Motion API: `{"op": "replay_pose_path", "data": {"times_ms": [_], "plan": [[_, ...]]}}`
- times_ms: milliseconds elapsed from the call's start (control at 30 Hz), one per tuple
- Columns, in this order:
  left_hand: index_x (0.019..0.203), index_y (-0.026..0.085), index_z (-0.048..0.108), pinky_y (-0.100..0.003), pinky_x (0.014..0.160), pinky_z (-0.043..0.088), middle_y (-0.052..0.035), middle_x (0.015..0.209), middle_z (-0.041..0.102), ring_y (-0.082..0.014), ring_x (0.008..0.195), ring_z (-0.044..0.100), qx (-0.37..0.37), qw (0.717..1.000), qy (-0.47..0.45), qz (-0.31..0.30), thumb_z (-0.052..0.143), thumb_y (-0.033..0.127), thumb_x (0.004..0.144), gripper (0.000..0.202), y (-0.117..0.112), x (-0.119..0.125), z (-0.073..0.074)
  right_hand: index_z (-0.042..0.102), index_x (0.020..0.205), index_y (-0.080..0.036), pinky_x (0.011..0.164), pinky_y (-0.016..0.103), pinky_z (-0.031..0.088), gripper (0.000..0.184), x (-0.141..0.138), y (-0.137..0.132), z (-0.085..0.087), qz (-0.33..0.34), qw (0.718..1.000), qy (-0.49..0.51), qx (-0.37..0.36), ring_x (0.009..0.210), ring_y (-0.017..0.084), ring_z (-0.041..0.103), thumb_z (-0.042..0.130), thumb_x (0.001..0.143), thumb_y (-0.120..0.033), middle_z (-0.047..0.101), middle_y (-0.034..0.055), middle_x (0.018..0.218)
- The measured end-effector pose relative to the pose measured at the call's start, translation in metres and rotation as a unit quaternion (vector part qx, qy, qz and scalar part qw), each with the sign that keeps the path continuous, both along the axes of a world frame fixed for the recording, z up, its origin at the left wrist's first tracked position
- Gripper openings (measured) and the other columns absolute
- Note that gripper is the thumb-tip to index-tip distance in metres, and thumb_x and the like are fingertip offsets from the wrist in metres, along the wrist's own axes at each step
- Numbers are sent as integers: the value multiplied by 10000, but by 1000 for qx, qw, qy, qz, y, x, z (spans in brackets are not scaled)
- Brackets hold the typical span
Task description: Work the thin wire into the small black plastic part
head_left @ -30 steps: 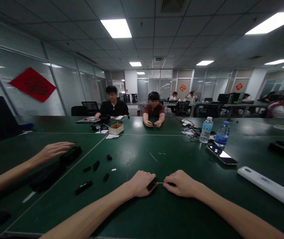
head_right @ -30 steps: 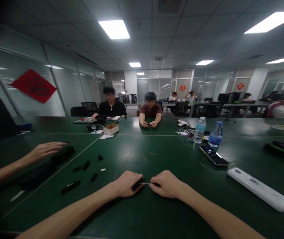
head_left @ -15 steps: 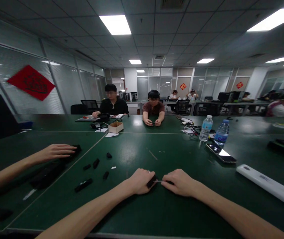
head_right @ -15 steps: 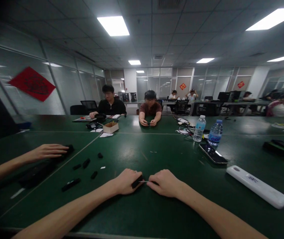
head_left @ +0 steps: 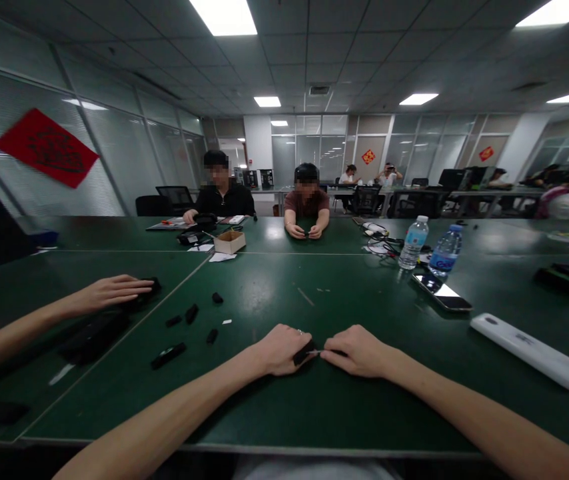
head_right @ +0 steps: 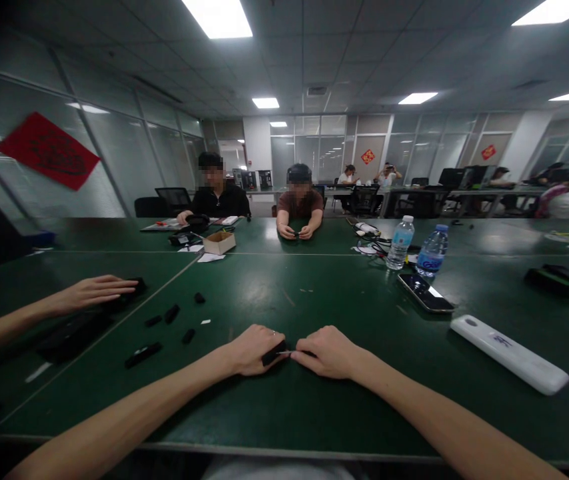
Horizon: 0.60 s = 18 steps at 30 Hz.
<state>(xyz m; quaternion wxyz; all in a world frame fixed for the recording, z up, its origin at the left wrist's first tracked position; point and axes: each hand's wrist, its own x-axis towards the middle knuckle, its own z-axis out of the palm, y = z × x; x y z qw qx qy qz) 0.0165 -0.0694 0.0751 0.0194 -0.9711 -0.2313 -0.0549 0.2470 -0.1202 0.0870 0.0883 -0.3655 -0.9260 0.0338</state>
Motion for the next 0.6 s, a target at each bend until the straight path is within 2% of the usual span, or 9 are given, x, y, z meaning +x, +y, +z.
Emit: {"op": "replay_pose_path", "data": {"times_ms": [233, 600], "plan": [[833, 197, 537, -288, 646, 465, -51, 770, 661, -202, 694, 646, -6, 1000, -5, -23, 347, 444, 957, 336, -2, 0, 1, 665, 898, -186, 630, 228, 357, 387, 0, -2, 1, 15, 1000, 8, -6, 637, 128, 595, 358, 1002, -396, 670, 21, 724], [834, 191, 555, -323, 653, 483, -76, 789, 686, -237, 724, 668, 19, 1000, 8, 12, 326, 446, 956, 364, 1, 3, -7, 673, 897, -201, 619, 245, 341, 402, -1, -4, 0, -26, 999, -18, 24, 658, 148, 616, 351, 1001, -419, 685, 26, 729]]}}
